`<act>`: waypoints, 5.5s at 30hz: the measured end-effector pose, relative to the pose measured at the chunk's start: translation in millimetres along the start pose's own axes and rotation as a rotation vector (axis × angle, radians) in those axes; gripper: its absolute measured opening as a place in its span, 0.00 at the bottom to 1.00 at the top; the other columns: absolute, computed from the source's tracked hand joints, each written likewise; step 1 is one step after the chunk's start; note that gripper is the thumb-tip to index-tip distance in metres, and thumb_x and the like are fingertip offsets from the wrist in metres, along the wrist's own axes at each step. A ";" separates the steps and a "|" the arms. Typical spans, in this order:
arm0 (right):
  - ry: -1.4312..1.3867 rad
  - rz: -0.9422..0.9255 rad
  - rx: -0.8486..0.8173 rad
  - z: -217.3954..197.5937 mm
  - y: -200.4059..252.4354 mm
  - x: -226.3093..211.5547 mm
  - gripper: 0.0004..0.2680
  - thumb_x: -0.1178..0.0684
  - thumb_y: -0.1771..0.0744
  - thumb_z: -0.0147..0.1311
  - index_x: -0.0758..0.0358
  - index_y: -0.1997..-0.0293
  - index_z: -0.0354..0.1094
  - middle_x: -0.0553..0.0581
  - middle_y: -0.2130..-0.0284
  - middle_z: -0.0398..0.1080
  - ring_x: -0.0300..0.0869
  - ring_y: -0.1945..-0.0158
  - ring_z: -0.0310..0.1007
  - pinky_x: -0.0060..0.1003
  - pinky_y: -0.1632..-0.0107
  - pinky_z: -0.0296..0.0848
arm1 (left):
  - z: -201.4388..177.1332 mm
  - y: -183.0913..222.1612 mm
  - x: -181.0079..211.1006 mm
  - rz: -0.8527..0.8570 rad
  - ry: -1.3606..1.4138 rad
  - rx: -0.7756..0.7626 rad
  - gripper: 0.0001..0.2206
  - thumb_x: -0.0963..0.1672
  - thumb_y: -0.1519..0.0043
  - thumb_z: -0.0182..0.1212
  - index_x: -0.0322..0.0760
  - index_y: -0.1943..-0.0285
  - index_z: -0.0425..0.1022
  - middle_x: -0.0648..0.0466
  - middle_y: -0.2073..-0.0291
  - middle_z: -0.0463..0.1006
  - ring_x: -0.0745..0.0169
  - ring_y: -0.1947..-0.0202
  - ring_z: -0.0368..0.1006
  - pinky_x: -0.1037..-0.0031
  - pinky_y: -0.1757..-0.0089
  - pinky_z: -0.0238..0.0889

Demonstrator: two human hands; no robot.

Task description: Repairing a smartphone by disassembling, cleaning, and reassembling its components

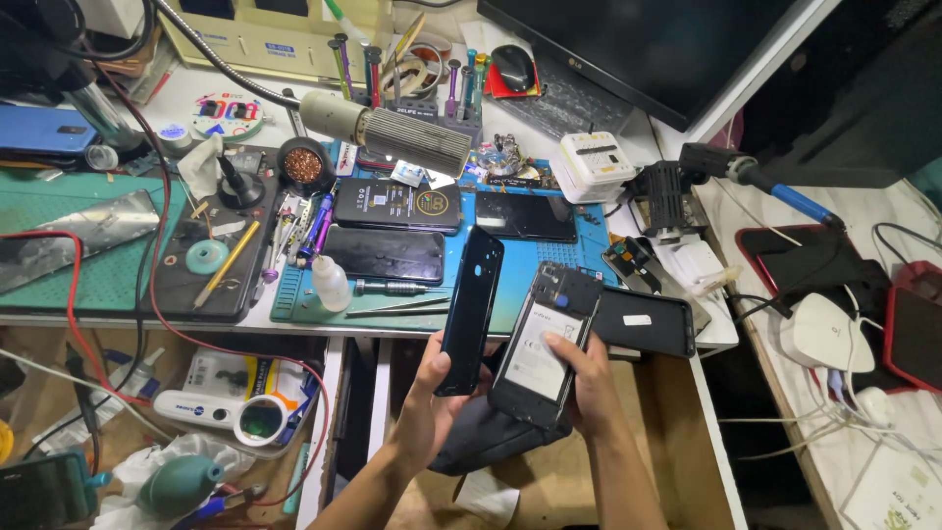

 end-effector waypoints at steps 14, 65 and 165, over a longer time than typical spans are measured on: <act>0.224 0.022 -0.056 -6.7 11.2 7.5 0.12 0.54 0.36 0.56 0.70 0.52 0.73 0.64 0.61 0.78 0.51 0.59 0.78 0.46 0.57 0.78 | 6.0 2.0 -15.3 -0.170 -0.312 0.091 0.35 0.56 0.51 0.59 0.46 0.32 0.64 0.53 0.43 0.74 0.64 0.47 0.71 0.66 0.55 0.68; 0.547 -0.080 -0.026 -0.3 12.8 1.1 0.10 0.49 0.34 0.53 0.58 0.55 0.79 0.55 0.57 0.83 0.43 0.51 0.82 0.40 0.47 0.77 | 18.4 8.7 -23.4 0.074 -0.952 -0.099 0.39 0.55 0.47 0.66 0.43 0.25 0.60 0.55 0.40 0.71 0.67 0.44 0.72 0.73 0.48 0.70; -0.105 0.438 -0.254 -19.8 13.5 61.9 0.24 0.36 0.36 0.49 0.68 0.43 0.69 0.68 0.63 0.76 0.55 0.66 0.77 0.49 0.65 0.78 | 3.0 1.5 31.9 -0.027 -0.387 -0.218 0.36 0.54 0.48 0.66 0.32 0.31 0.69 0.49 0.47 0.77 0.58 0.51 0.75 0.67 0.52 0.73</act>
Point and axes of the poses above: each hand's wrist, its own y-axis away from the middle knuckle, its own z-axis out of the palm, x = y × z, the point moved 2 cm from there along -y, towards the middle knuckle
